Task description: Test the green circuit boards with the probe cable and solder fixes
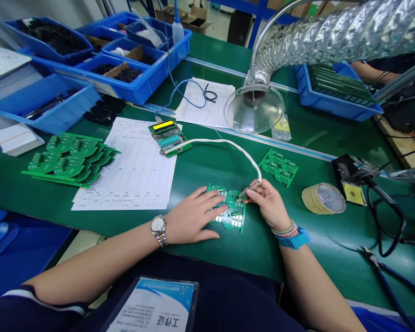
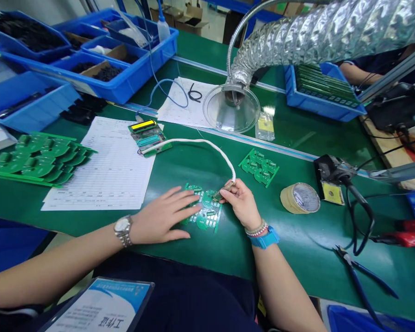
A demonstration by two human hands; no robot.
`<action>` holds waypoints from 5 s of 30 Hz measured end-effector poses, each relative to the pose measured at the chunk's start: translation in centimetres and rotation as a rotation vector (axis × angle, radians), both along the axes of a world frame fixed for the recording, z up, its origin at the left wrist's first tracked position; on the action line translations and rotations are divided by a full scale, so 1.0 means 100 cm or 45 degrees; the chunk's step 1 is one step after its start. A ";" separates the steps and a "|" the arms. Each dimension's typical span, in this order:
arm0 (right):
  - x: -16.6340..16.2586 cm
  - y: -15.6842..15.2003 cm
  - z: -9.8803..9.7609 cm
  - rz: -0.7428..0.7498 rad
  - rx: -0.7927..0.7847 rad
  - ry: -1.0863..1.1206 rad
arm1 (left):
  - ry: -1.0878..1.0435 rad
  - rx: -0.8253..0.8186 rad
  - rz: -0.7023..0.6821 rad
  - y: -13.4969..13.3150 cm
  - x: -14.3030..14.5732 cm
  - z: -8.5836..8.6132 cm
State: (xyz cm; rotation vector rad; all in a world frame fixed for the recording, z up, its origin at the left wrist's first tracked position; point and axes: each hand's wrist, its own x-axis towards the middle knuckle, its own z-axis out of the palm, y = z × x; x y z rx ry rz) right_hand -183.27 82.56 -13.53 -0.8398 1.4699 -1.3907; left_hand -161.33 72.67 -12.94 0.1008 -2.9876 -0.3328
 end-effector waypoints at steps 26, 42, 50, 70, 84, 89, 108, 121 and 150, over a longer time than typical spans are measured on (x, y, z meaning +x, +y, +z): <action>0.001 -0.001 -0.002 -0.040 0.015 -0.106 | -0.075 -0.030 -0.007 0.014 -0.018 0.000; -0.008 0.001 0.001 -0.148 -0.154 0.074 | -0.285 0.205 0.181 -0.045 0.015 -0.005; -0.006 0.000 -0.001 -0.117 -0.157 0.103 | -0.151 0.190 0.135 -0.038 0.012 -0.010; -0.001 0.000 -0.005 -0.100 -0.101 0.093 | -0.229 -0.032 0.145 -0.022 -0.003 0.012; 0.000 0.000 -0.005 -0.102 -0.094 0.141 | -0.169 0.012 0.235 -0.026 0.010 -0.006; 0.001 0.000 -0.005 -0.112 -0.097 0.116 | -0.218 0.011 0.208 -0.030 0.007 0.000; 0.002 0.001 -0.002 -0.113 -0.124 0.134 | 0.001 -0.087 0.058 -0.009 0.037 -0.004; 0.002 0.001 -0.003 -0.122 -0.108 0.147 | 0.036 -0.058 0.091 -0.002 0.031 -0.009; 0.002 0.001 -0.003 -0.098 -0.114 0.116 | -0.115 -0.208 -0.019 -0.005 0.013 -0.003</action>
